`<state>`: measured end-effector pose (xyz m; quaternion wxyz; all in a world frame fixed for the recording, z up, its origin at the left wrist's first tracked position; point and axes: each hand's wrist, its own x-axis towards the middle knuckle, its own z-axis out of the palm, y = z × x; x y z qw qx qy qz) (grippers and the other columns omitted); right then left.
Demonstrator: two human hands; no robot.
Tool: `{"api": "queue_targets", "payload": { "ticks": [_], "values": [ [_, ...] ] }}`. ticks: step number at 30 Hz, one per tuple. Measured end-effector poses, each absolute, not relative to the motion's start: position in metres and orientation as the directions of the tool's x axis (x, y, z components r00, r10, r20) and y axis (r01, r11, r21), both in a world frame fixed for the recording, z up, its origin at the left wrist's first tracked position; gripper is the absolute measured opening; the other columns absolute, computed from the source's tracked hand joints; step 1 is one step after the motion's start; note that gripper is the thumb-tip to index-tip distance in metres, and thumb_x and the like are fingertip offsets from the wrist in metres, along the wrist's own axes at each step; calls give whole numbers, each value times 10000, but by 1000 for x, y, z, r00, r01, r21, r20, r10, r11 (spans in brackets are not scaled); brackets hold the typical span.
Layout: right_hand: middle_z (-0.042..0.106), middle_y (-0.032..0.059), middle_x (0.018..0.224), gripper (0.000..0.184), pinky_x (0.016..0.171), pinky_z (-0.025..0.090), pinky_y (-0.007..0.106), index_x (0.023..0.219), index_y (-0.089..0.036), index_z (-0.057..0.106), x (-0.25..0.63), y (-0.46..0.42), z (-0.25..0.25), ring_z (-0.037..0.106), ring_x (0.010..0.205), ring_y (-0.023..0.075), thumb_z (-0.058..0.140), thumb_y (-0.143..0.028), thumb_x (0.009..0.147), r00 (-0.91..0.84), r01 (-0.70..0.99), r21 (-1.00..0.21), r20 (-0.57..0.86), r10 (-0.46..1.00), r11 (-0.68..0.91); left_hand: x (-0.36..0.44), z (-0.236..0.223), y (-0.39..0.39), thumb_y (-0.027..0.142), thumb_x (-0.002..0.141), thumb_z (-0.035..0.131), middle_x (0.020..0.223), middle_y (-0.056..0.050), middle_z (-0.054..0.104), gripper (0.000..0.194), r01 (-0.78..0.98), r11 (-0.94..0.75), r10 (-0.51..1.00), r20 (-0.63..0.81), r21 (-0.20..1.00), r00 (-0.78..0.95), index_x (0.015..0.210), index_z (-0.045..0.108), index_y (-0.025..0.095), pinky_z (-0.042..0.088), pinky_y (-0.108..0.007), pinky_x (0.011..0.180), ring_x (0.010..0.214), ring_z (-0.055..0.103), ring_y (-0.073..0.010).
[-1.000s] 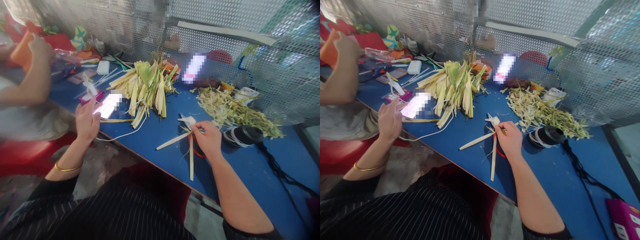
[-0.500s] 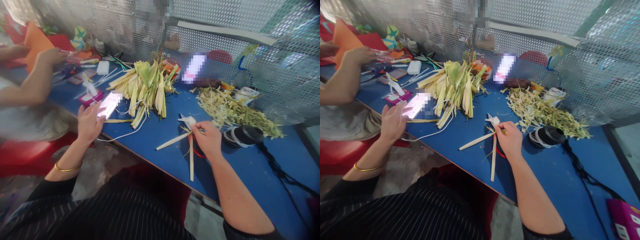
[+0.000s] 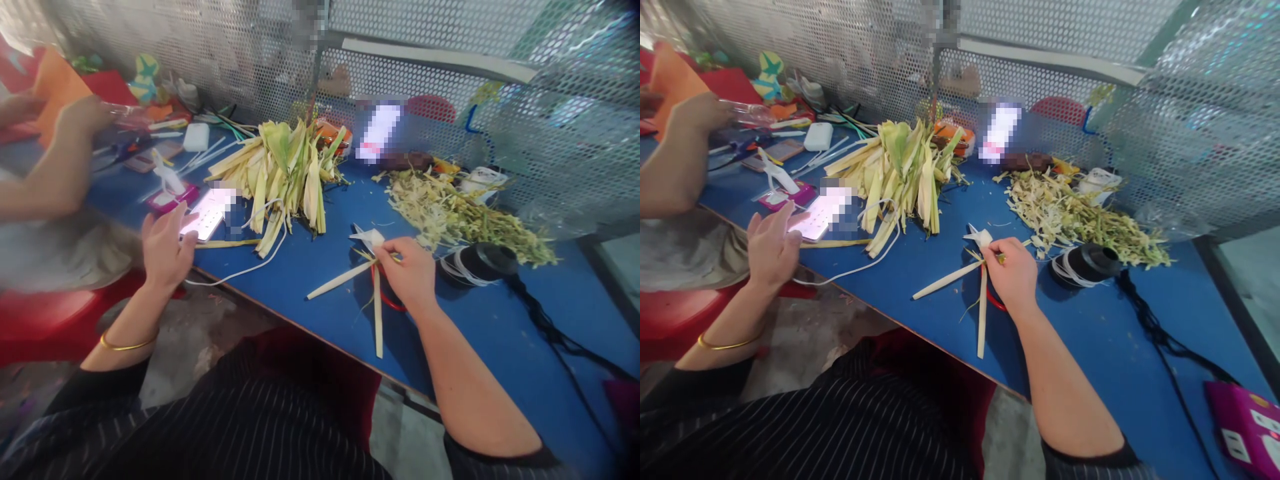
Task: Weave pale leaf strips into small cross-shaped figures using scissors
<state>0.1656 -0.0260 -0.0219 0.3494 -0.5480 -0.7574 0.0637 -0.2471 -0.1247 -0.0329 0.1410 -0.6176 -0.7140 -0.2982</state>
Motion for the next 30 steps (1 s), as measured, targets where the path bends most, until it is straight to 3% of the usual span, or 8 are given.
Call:
{"api": "queue_targets", "payload": {
  "ticks": [10,17,30],
  "values": [
    [633,31,782,176,667,400,307,676,-210,607,164,-28,-20,579,741,187,575,-334,797,-162,794,-468,451,878,387,-243,-38,-129,553,936,85,1138,-124,681,709,949,109,698,656,297,-286,1357,440,105,212,-456,1096,1231,497,-228],
    [638,32,779,189,675,407,307,663,-207,607,164,-28,-19,584,735,186,575,-342,791,-156,791,-477,449,880,384,-242,-39,-130,544,939,106,1115,-123,690,694,953,89,697,665,291,-268,1353,444,101,203,-440,1103,1218,507,-215],
    [640,31,778,175,667,406,308,672,-213,599,163,-29,-18,587,726,184,571,-336,793,-164,790,-472,453,876,392,-244,-38,-125,570,928,156,1234,-98,636,690,969,88,838,509,232,-198,1430,333,132,97,-487,1127,1304,401,-254]
  ]
}}
